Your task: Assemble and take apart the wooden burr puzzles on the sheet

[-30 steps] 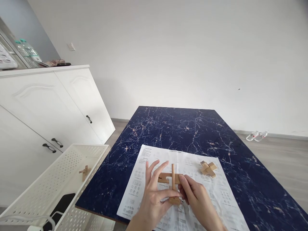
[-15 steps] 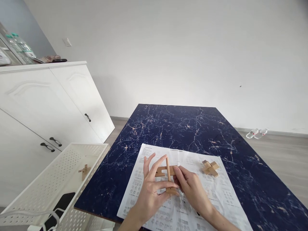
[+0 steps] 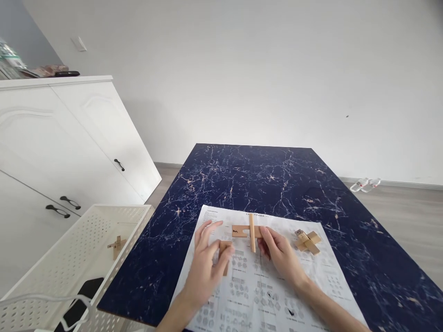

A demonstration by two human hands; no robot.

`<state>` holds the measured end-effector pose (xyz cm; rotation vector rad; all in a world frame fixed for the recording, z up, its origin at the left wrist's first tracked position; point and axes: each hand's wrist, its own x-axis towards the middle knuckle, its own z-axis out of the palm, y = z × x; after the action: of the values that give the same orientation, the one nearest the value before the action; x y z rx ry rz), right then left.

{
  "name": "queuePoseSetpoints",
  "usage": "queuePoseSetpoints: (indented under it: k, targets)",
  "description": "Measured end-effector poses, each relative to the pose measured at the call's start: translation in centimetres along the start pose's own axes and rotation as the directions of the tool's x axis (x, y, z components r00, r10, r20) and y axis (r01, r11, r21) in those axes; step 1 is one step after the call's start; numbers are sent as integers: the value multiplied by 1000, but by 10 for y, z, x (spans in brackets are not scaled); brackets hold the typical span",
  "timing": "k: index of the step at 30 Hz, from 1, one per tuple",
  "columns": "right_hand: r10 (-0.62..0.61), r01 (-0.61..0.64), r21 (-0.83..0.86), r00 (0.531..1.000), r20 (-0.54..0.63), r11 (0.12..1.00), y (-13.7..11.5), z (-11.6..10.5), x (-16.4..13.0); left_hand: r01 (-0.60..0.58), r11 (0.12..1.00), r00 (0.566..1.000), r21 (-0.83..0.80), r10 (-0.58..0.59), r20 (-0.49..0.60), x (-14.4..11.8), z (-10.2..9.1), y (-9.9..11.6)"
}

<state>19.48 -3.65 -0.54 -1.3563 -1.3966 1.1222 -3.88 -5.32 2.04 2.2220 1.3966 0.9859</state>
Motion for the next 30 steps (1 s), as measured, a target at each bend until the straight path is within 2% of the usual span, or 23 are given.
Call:
queuePoseSetpoints:
  k: [3, 9, 11, 13, 15, 17, 19, 23, 26, 30]
  targets:
    - [12, -12, -4, 1000, 5, 1000, 3, 1, 0, -16, 997, 999, 74, 19, -45, 17, -4, -22]
    - [29, -29, 16, 999, 32, 999, 0, 3, 0, -39, 972, 999, 231, 31, 36, 47, 6, -65]
    - [36, -38, 39, 998, 50, 999, 0, 3, 0, -50, 964, 999, 261, 46, 19, 53, 9, -71]
    - [38, -42, 59, 997, 60, 997, 2, 3, 1, -72, 970, 997, 233, 75, -3, 58, 7, -70]
    - [39, -43, 65, 997, 68, 997, 4, 2, 2, -126, 985, 992, 114, 122, 41, 63, 2, -63]
    - [39, -44, 62, 997, 71, 997, 6, 1, 3, -185, 980, 966, -68, 194, 170, 68, -4, -51]
    - [38, -42, 55, 997, 71, 998, 5, 1, 4, -191, 964, 920, -183, 241, 309, 74, -7, -39]
    - [34, -43, 73, 993, 111, 996, -3, 0, 3, -144, 967, 861, -212, 228, 454, 81, -2, -24]
    - [21, -35, 87, 988, 154, 996, -8, 0, 3, -142, 967, 857, -210, 226, 464, 81, 3, -20]
    - [8, -25, 86, 983, 185, 996, -9, 1, 1, -205, 962, 897, -180, 258, 359, 77, 6, -20]
